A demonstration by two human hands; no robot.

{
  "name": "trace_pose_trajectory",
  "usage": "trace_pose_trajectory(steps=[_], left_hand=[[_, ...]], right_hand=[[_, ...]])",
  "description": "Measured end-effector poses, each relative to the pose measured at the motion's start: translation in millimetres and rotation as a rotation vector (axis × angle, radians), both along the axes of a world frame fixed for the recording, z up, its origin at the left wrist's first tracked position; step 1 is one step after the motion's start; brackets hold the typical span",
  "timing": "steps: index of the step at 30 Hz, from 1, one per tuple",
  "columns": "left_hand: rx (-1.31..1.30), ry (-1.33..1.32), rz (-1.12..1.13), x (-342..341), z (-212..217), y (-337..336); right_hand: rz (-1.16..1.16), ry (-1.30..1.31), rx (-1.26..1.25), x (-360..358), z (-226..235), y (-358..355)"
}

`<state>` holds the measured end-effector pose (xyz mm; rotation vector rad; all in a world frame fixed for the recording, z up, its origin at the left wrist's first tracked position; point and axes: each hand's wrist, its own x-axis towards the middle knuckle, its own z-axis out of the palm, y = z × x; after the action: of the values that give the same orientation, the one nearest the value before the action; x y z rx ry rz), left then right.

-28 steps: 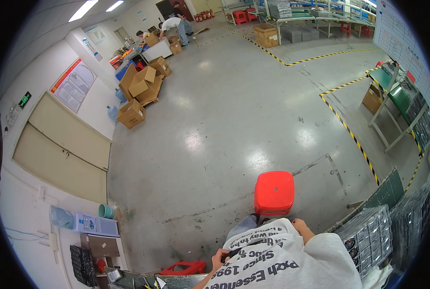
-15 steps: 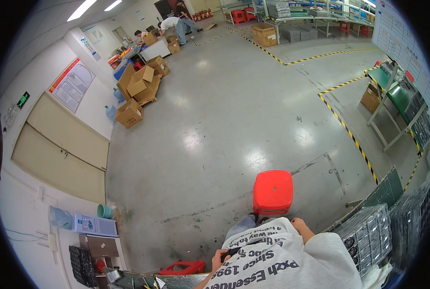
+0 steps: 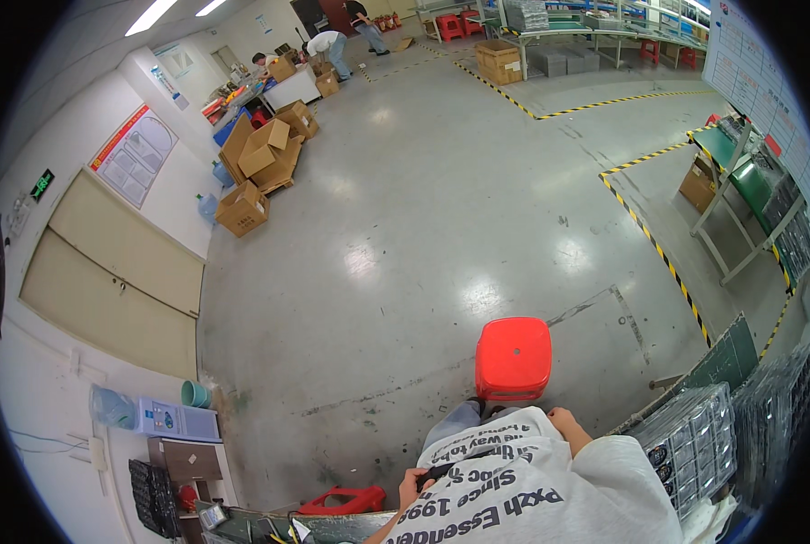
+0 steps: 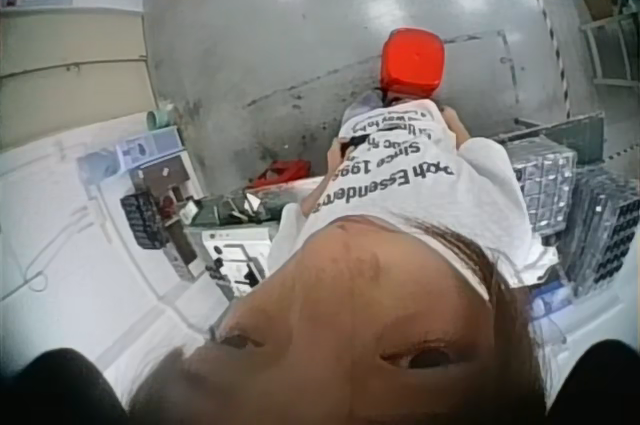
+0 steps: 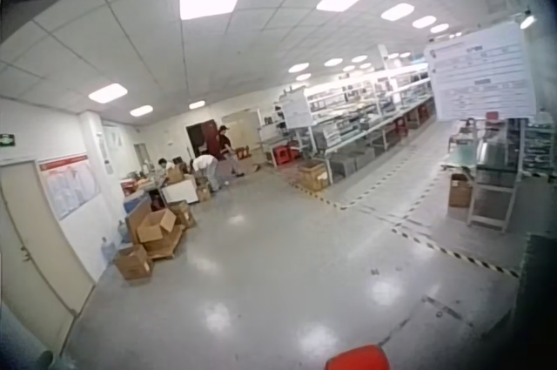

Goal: The person places black components into a machine fixture, wipes parts using tissues and liquid from a bottle, and picks up a phone before stepping away from the workbench.

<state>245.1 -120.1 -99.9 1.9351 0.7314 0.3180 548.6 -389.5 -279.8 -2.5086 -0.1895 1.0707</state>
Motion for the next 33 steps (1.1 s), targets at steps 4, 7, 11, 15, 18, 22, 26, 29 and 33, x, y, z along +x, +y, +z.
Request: trace_pose_trajectory(steps=[4, 7, 11, 15, 18, 22, 26, 29, 33], left_hand=[[-0.017, 0.018, 0.0, 3, 5, 0], [-0.027, 0.009, 0.006, 3, 6, -1], [-0.007, 0.024, 0.004, 4, 6, -1], [-0.019, 0.037, 0.005, 6, 9, -1], [-0.03, 0.054, 0.0, 6, 11, 0], [-0.052, 0.038, 0.007, 6, 7, 0], [-0.038, 0.008, 0.008, 9, 16, -2], [-0.023, 0.034, 0.001, 12, 22, -1], [-0.018, 0.016, -0.005, 13, 22, -2]], right_hand=[[0.016, -0.004, -0.002, 1, -2, 0], [0.017, -0.001, -0.007, 1, 0, 0], [0.027, 0.005, -0.002, 2, 3, 1], [0.042, 0.011, -0.007, 3, 0, -1], [0.039, 0.006, -0.009, 3, -2, 0], [0.046, 0.007, -0.007, 2, -4, -1], [0.021, 0.009, -0.017, 1, -1, -1], [0.012, 0.013, -0.007, 1, -2, -2], [0.016, -0.008, 0.002, 2, -1, -6]])
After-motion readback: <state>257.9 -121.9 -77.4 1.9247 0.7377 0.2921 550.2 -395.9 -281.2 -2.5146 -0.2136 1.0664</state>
